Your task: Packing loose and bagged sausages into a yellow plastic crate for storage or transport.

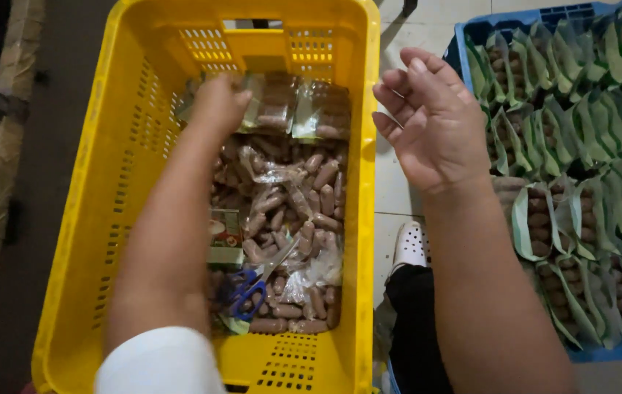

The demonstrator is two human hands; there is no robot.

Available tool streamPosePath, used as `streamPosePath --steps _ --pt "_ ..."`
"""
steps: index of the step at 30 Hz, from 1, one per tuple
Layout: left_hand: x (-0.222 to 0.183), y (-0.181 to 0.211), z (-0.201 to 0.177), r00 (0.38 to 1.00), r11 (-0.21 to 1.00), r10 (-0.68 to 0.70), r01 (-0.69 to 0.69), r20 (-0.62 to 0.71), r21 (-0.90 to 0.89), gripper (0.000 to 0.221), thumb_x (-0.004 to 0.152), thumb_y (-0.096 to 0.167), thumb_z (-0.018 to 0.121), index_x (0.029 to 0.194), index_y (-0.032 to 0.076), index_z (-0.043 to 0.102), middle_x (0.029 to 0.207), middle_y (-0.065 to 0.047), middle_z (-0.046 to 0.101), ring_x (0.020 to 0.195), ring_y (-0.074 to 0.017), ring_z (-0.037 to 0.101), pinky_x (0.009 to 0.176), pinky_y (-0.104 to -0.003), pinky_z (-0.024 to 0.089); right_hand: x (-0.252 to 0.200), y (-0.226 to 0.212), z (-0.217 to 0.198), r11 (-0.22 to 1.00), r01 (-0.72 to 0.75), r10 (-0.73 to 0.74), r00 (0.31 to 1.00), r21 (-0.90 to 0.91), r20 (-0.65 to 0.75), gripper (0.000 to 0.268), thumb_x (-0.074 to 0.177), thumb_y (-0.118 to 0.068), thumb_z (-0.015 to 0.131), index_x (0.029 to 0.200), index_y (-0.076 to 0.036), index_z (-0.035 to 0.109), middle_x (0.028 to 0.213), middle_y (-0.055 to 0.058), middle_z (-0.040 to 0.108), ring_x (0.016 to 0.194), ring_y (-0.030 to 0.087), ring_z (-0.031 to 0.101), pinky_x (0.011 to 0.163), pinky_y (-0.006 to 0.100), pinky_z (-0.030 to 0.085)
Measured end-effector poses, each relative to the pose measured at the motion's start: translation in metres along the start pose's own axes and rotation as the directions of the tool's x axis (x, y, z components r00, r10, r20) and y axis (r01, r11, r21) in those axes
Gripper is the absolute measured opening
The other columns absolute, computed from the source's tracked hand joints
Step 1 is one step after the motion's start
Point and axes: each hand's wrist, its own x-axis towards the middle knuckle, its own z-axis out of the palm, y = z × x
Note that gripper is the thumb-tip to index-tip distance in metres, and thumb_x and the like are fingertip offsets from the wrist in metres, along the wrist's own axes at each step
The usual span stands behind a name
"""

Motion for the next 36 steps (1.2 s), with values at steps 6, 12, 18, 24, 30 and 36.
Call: streamPosePath --steps 6,12,18,24,30,36 --pt "-0.048 -0.086 0.024 0.863 0.783 0.062 -0.354 0.501 0.512 0.036 0.073 0.040 0.079 0.091 0.009 0.081 0.089 -0.022 0.075 0.084 -0.0410 0.072 0.073 -0.045 0.057 -0.001 0.012 -0.005 0.999 0.032 -0.027 0.995 -0.044 0.100 0.012 0.101 -0.024 0.065 0.112 -0.020 0.067 0.097 -0.002 0.073 0.096 0.016 0.074 0.082 0.037 0.051" --pt "-0.144 -0.067 -0.009 0.754 0.731 -0.283 -0.231 0.593 0.642 0.042 0.082 0.035 0.074 0.117 0.012 0.077 0.125 -0.017 0.070 0.113 -0.0364 0.069 0.091 -0.044 0.058 -0.008 0.030 0.014 0.991 0.034 -0.007 0.979 -0.132 0.203 0.013 0.103 -0.021 0.066 0.115 -0.017 0.064 0.100 0.002 0.074 0.097 0.017 0.076 0.078 0.031 0.057" --pt "-0.144 -0.115 0.030 0.826 0.754 -0.126 -0.280 0.550 0.594 0.047 0.072 0.031 0.083 0.114 0.011 0.075 0.118 -0.018 0.072 0.109 -0.0389 0.071 0.095 -0.046 0.058 -0.017 0.042 0.029 0.976 0.059 0.010 0.950 -0.212 0.312 0.011 0.106 -0.017 0.059 0.116 -0.012 0.061 0.099 0.005 0.070 0.092 0.017 0.074 0.097 0.040 0.069" --pt "-0.133 -0.122 0.040 0.787 0.817 -0.195 -0.201 0.586 0.541 0.019 0.079 -0.001 0.066 0.095 -0.003 0.076 0.102 -0.022 0.075 0.091 -0.0349 0.074 0.078 -0.045 0.058 -0.023 0.048 0.043 0.956 0.043 0.030 0.970 -0.291 0.242 0.006 0.105 -0.015 0.063 0.109 -0.013 0.067 0.093 0.002 0.074 0.084 0.013 0.075 0.081 0.027 0.065" --pt "-0.143 -0.080 -0.013 0.815 0.880 -0.209 -0.085 0.541 0.468 0.025 0.077 0.023 0.084 0.089 0.001 0.078 0.089 -0.017 0.073 0.078 -0.0317 0.068 0.070 -0.042 0.054 -0.038 0.049 0.052 0.826 0.103 0.136 0.918 -0.554 0.372 0.015 0.107 -0.022 0.059 0.115 -0.012 0.065 0.095 0.003 0.071 0.085 0.010 0.071 0.074 0.022 0.063" --pt "-0.166 -0.003 -0.133 0.943 0.974 -0.025 0.097 0.331 -0.203 0.013 0.104 0.022 0.064 0.095 0.015 0.070 0.086 0.000 0.064 0.081 -0.0159 0.056 0.074 -0.037 0.043 -0.044 0.063 0.052 0.647 0.119 0.245 0.903 -0.753 0.354 0.071 0.097 -0.030 0.063 0.157 -0.007 0.032 0.156 0.024 0.044 0.133 0.032 0.060 0.092 0.036 0.061"
